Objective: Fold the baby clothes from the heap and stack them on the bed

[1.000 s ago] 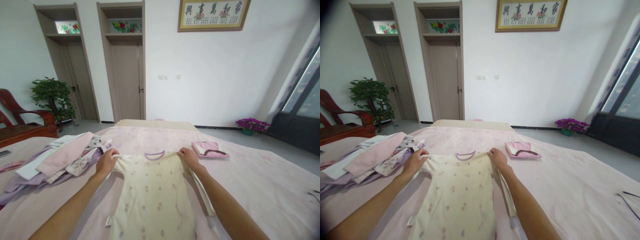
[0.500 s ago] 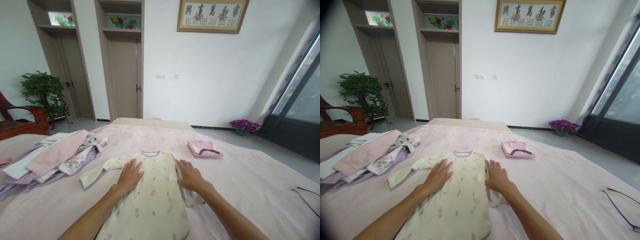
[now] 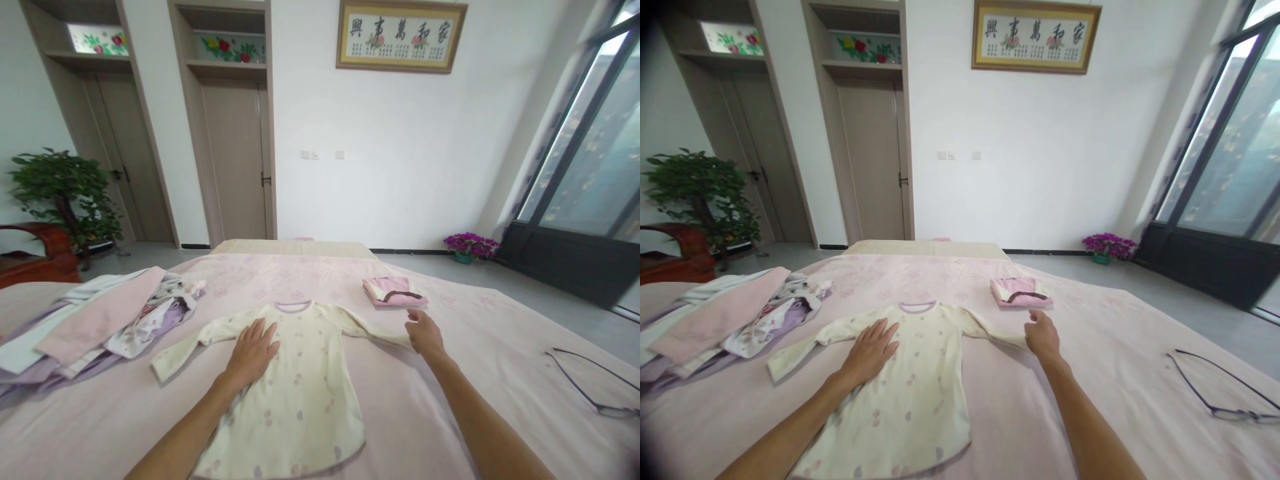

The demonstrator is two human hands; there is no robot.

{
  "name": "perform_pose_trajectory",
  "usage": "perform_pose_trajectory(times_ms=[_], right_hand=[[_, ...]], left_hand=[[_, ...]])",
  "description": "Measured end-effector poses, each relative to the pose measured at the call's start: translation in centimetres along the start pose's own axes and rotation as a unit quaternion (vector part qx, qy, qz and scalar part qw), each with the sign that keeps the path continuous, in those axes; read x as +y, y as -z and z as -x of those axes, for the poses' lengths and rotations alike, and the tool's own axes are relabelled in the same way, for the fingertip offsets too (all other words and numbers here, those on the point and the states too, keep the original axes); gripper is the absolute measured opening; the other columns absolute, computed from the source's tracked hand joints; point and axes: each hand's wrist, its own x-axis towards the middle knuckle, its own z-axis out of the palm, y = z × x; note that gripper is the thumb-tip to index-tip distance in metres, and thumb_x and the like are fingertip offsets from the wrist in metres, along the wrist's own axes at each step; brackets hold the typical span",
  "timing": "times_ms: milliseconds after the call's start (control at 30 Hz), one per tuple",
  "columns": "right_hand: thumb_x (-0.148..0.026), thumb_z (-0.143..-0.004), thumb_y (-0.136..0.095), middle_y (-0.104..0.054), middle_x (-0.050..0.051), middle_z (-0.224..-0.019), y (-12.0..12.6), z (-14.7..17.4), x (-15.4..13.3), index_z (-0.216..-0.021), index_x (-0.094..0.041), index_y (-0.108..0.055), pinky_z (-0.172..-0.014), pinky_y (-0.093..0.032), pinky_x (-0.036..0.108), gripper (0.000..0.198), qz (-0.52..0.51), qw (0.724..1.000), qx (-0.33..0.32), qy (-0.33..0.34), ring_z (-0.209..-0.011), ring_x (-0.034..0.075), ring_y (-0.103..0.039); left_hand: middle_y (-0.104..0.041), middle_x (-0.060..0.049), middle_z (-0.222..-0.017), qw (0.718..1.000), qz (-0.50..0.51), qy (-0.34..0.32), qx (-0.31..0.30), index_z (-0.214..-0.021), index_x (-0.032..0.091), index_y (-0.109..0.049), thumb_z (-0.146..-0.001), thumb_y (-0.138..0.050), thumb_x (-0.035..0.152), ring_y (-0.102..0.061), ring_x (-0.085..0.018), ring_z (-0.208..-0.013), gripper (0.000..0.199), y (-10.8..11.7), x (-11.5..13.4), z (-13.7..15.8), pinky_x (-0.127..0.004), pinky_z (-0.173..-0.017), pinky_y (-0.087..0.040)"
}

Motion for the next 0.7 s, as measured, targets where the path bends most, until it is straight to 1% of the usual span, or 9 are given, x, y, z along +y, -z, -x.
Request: perform_pose_trajectory(times_ms=[100,167,233,300,333,367,467,600,700], right_hand=[[-0.026,-0.088,-0.039,-0.061,0.011,-0.122,0.5,2.0,-0.3,-0.126,-0.018,-0.054,-0.086,-0.044,0.035,0.042,-0.015,0.997,0.063,0.035,-0.098,0.023,-0.062],[-0.035,-0.091,-0.039,-0.065,0.007,-0.111,0.1,4.8,-1.4,-0.121,-0.023,-0.057,-0.082,-0.044,0.034,0.037,-0.038,0.994,0.057,0.09,-0.09,0.021,-0.063],[-0.043,-0.092,-0.038,-0.068,0.004,-0.094,-0.5,8.2,-3.0,-0.117,-0.025,-0.059,-0.079,-0.045,0.032,0.037,-0.078,0.988,-0.024,0.133,-0.086,0.021,-0.063],[-0.05,-0.093,-0.036,-0.067,0.002,-0.087,-1.2,11.5,-4.4,-0.124,-0.023,-0.056,-0.073,-0.045,0.031,0.045,-0.134,0.964,-0.166,0.159,-0.081,0.02,-0.064],[-0.05,-0.093,-0.039,-0.067,0.002,-0.088,-1.5,12.9,-5.0,-0.131,-0.023,-0.051,-0.071,-0.044,0.029,0.048,-0.143,0.951,-0.216,0.171,-0.08,0.019,-0.064],[-0.048,-0.09,-0.046,-0.066,0.001,-0.087,-1.8,14.1,-5.4,-0.135,-0.023,-0.047,-0.07,-0.043,0.028,0.051,-0.139,0.943,-0.243,0.18,-0.079,0.017,-0.063],[-0.027,-0.078,-0.058,-0.061,-0.004,-0.073,-2.4,16.0,-6.1,-0.136,-0.021,-0.046,-0.061,-0.039,0.024,0.06,-0.126,0.941,-0.26,0.178,-0.068,0.013,-0.058],[-0.016,-0.068,-0.049,-0.048,-0.01,-0.058,-2.2,16.0,-5.3,-0.128,-0.018,-0.047,-0.041,-0.028,0.02,0.061,-0.172,0.917,-0.353,0.077,-0.042,0.008,-0.043],[-0.015,-0.065,-0.049,-0.052,-0.009,-0.057,-1.7,15.3,-3.9,-0.126,-0.019,-0.048,-0.039,-0.027,0.019,0.061,-0.143,0.9,-0.408,0.053,-0.038,0.008,-0.043]], left_hand=[[-0.031,-0.013,-0.155,1.0,-0.001,0.0,0.001,-0.148,0.022,-0.037,-0.097,-0.029,0.05,-0.023,-0.028,-0.145,0.058,0.0,-0.1,0.0,-0.047,-0.116,-0.015],[-0.031,-0.013,-0.155,1.0,-0.001,-0.002,0.003,-0.148,0.022,-0.037,-0.097,-0.029,0.05,-0.023,-0.028,-0.145,0.058,-0.1,-0.1,0.0,-0.047,-0.116,-0.015],[-0.031,-0.013,-0.155,1.0,0.0,-0.004,0.005,-0.148,0.022,-0.037,-0.097,-0.028,0.05,-0.023,-0.028,-0.145,0.058,-0.1,-0.1,0.0,-0.047,-0.116,-0.015],[-0.031,-0.013,-0.155,1.0,0.002,-0.004,0.005,-0.148,0.021,-0.037,-0.098,-0.028,0.05,-0.023,-0.028,-0.145,0.058,-0.1,-0.1,0.0,-0.047,-0.116,-0.015],[-0.031,-0.013,-0.155,1.0,0.003,-0.003,0.004,-0.148,0.021,-0.037,-0.098,-0.028,0.049,-0.023,-0.028,-0.145,0.058,-0.1,-0.1,0.0,-0.047,-0.116,-0.014],[-0.031,-0.014,-0.155,1.0,0.004,-0.003,0.002,-0.148,0.021,-0.037,-0.097,-0.028,0.049,-0.023,-0.028,-0.145,0.058,-0.1,-0.1,0.0,-0.047,-0.116,-0.014],[-0.031,-0.013,-0.155,1.0,0.006,-0.001,-0.001,-0.147,0.022,-0.037,-0.097,-0.029,0.049,-0.022,-0.028,-0.145,0.058,-0.1,-0.1,0.1,-0.048,-0.115,-0.014],[-0.031,-0.013,-0.156,1.0,0.003,-0.005,0.003,-0.148,0.022,-0.037,-0.097,-0.029,0.049,-0.022,-0.027,-0.145,0.058,-0.1,-0.1,0.1,-0.048,-0.115,-0.015],[-0.031,-0.014,-0.155,1.0,-0.004,-0.006,0.004,-0.148,0.021,-0.037,-0.097,-0.029,0.049,-0.023,-0.027,-0.145,0.058,-0.1,-0.1,0.1,-0.048,-0.115,-0.015]])
